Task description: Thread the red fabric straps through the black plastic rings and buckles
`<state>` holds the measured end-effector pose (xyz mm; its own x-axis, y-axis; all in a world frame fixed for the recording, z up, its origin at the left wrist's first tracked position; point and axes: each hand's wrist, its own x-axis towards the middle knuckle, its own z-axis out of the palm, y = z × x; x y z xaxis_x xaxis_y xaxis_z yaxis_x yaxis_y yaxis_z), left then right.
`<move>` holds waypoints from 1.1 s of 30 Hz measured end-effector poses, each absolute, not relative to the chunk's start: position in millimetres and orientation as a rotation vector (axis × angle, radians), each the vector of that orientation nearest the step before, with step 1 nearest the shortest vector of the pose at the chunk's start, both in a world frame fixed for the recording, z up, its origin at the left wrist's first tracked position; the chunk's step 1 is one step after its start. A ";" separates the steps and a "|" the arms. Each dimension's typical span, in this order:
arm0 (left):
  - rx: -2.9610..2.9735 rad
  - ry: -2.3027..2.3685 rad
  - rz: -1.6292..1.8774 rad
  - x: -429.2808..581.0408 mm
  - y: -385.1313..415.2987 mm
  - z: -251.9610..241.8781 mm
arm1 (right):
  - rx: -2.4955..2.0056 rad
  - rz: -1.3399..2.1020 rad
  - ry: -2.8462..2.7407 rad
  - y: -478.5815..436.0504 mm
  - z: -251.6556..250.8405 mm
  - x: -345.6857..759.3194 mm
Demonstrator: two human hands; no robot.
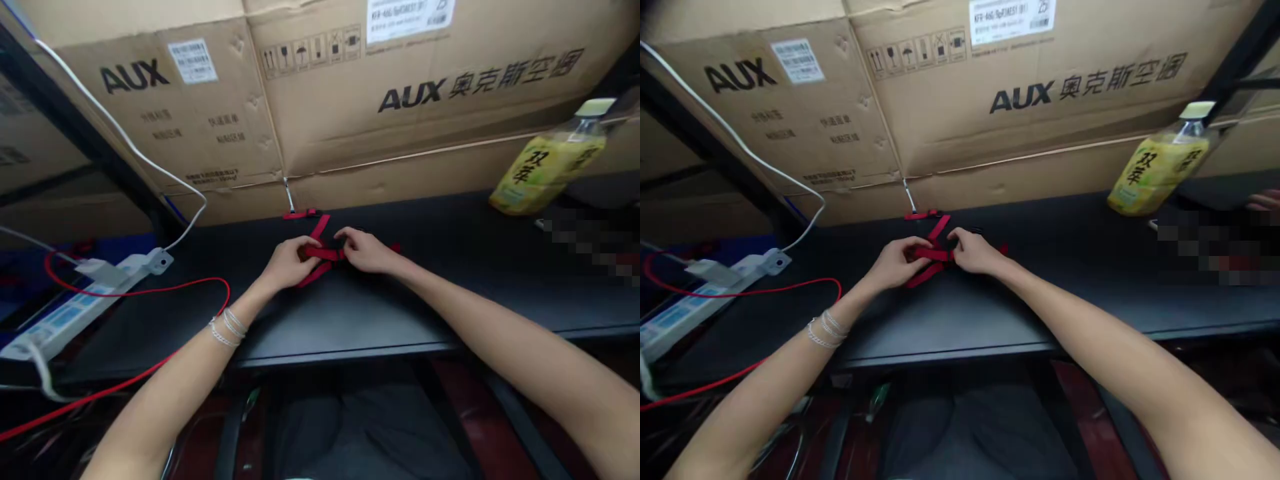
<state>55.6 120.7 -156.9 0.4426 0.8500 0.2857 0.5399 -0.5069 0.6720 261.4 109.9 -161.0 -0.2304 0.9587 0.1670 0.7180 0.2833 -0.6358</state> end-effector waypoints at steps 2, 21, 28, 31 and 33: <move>2.214 1.233 0.841 55.2 121.5 -156.3 | -1.533 0.607 -2.037 111.5 -162.0 262.2; 2.210 1.425 0.650 54.5 120.7 -154.4 | -1.392 0.727 -2.095 97.3 -145.7 253.4; 2.385 1.588 0.637 47.4 123.9 -146.4 | -1.310 0.608 -2.277 93.7 -150.2 254.9; 2.447 1.695 0.584 38.5 132.5 -145.4 | -1.313 0.573 -2.218 92.6 -150.8 253.0; 2.432 1.723 0.510 34.3 137.8 -147.0 | -1.296 0.559 -2.212 92.5 -150.7 252.3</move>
